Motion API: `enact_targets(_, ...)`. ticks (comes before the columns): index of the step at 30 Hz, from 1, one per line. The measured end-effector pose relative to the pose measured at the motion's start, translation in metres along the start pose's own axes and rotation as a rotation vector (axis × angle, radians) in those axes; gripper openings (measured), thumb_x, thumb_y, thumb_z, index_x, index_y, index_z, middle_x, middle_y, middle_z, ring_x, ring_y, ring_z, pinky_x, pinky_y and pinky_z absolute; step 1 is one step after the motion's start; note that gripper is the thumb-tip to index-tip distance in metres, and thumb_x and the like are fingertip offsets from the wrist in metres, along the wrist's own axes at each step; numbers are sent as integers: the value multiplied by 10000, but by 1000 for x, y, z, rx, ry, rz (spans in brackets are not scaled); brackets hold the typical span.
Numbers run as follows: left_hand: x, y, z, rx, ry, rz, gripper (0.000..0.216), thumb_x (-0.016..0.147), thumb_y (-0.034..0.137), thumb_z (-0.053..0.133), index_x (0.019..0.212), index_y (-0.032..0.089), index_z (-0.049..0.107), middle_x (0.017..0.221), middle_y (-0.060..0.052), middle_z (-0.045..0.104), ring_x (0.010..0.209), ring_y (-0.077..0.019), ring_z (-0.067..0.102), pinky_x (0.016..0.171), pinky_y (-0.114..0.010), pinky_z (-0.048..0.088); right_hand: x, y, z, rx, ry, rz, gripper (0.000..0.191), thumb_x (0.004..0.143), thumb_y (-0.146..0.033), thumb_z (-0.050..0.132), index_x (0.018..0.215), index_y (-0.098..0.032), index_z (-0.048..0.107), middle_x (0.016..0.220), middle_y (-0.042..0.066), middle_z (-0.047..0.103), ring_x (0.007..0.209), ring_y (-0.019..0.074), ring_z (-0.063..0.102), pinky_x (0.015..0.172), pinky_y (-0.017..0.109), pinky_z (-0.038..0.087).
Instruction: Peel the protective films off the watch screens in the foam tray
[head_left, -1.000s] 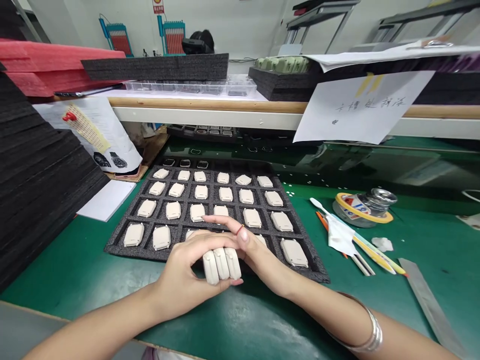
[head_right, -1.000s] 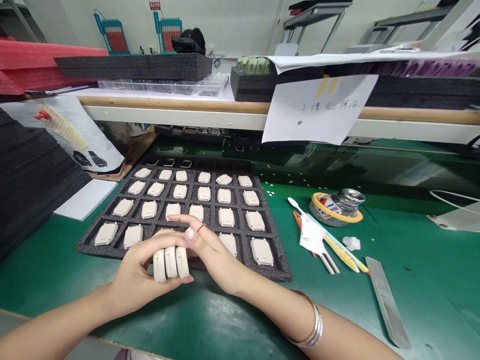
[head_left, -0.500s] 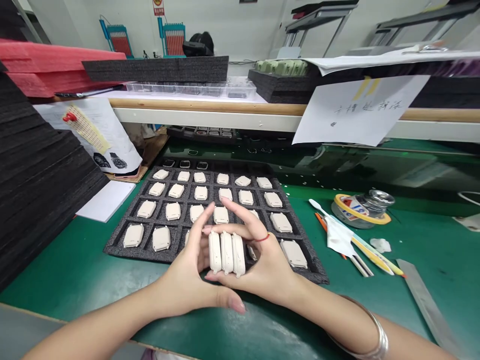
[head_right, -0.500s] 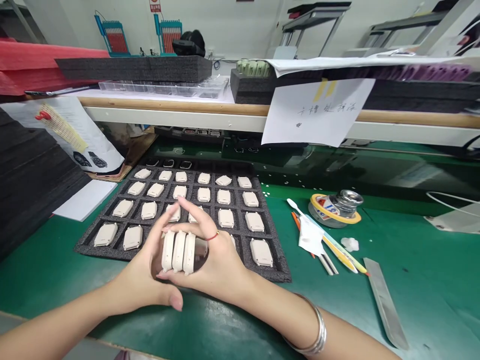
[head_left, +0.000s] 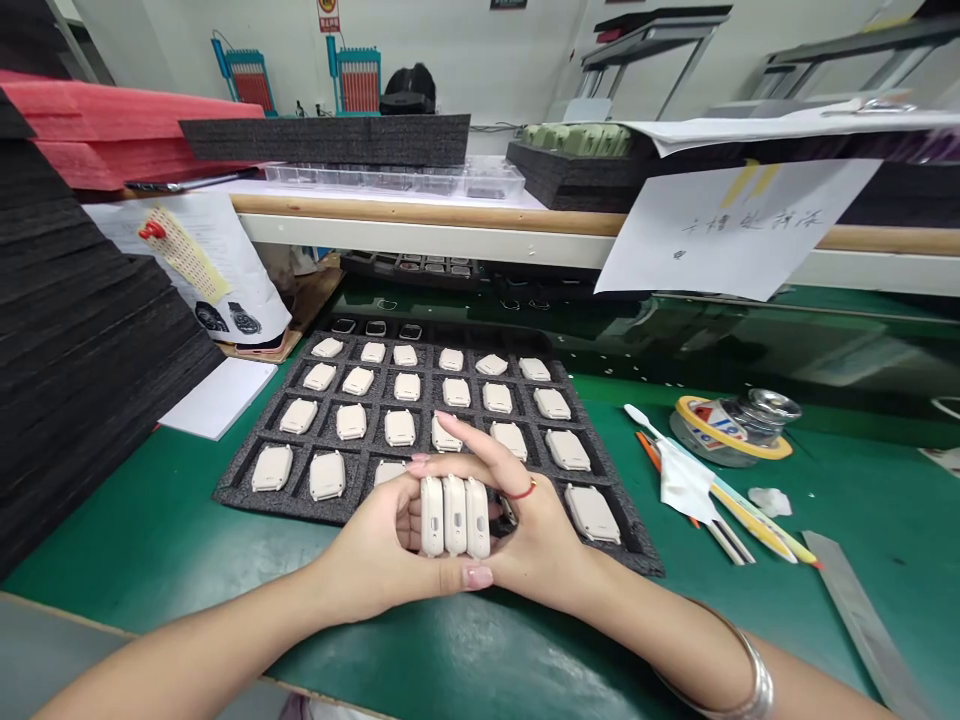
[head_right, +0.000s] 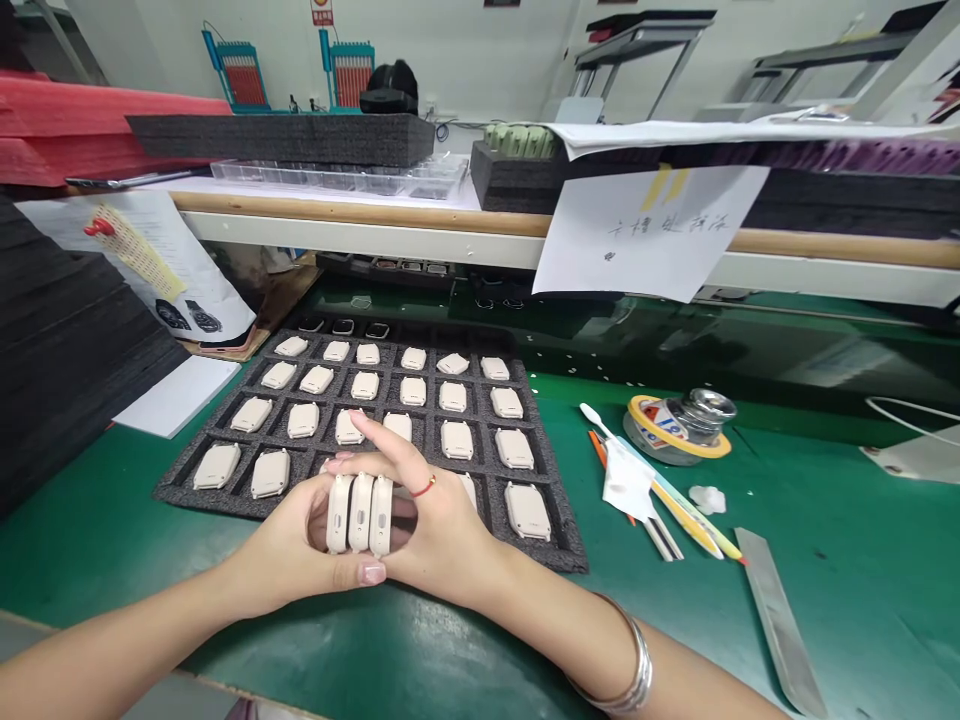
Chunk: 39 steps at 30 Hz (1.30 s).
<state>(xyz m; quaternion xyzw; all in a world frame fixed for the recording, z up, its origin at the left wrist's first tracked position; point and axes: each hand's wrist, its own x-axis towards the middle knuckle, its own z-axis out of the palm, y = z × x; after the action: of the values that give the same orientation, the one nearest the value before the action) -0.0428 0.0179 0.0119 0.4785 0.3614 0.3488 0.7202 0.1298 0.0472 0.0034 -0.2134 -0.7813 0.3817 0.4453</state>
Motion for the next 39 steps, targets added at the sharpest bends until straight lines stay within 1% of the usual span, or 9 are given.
enact_targets(4, -4, 2, 0, -46, 39, 85, 381, 781, 414, 782, 1057, 181, 658, 962, -56, 709, 919, -209, 667, 838, -315, 531, 1, -1, -2, -48, -29, -46, 960, 768, -209, 809, 1539, -316, 248, 1220, 60, 702, 1167, 230, 660, 954, 358, 586)
enact_targets(9, -4, 3, -1, -50, -6, 100, 328, 812, 421, 741, 1004, 165, 669, 827, -21, 661, 757, -159, 620, 691, -251, 521, 1, 1, -4, -45, -50, -66, 971, 754, -201, 815, 1536, -295, 247, 1222, 61, 697, 1179, 229, 652, 977, 366, 568)
enact_targets(13, -2, 1, -1, -22, -6, 104, 353, 819, 424, 719, 1036, 156, 642, 922, -56, 676, 828, -185, 639, 765, -295, 537, 1, 1, -4, -37, -57, -68, 964, 760, -201, 810, 1536, -297, 247, 1220, 59, 696, 1198, 227, 641, 928, 334, 591)
enact_targets(16, -2, 1, 3, 50, 71, 116, 327, 798, 379, 732, 1009, 153, 628, 906, -55, 676, 861, -197, 648, 793, -308, 543, 1, 0, -4, -64, -63, -92, 942, 779, -184, 790, 1539, -291, 245, 1219, 63, 694, 1196, 215, 641, 931, 318, 588)
enact_targets(22, 1, 1, 6, 112, 120, 122, 243, 753, 294, 741, 923, 148, 647, 832, -30, 673, 798, -179, 647, 744, -286, 547, 1, 2, -3, -132, -55, -150, 925, 804, -230, 782, 1548, -259, 235, 1205, 78, 698, 1192, 209, 643, 1025, 342, 531)
enact_targets(26, 2, -2, 4, 100, 107, 130, 297, 716, 297, 799, 940, 164, 657, 835, -17, 686, 772, -167, 645, 718, -271, 544, 0, 4, -3, -169, -91, -156, 905, 842, -256, 754, 1560, -259, 203, 1245, 84, 687, 1220, 200, 621, 1047, 337, 506)
enact_targets(34, 1, 1, 7, 230, 144, 215, 238, 689, 218, 801, 894, 166, 692, 807, -13, 728, 757, -169, 668, 680, -249, 543, 2, 4, -2, -303, -143, -322, 734, 985, -290, 552, 1577, -222, 123, 1288, 137, 650, 1249, 204, 583, 1085, 403, 455)
enact_targets(37, -2, 2, 6, 356, 195, 307, 288, 683, 218, 829, 940, 178, 706, 912, -24, 754, 863, -189, 696, 749, -249, 556, 2, 0, -3, -371, -150, -403, 833, 947, -353, 615, 1578, -192, 96, 1326, 168, 607, 1292, 247, 542, 1147, 479, 369)
enact_targets(39, -4, 2, 5, 467, 215, 384, 325, 701, 219, 829, 1003, 202, 711, 968, -15, 759, 892, -183, 704, 770, -238, 559, 2, -4, -4, -294, -105, -404, 942, 882, -478, 678, 1575, -189, 110, 1361, 175, 566, 1292, 270, 536, 1149, 477, 367)
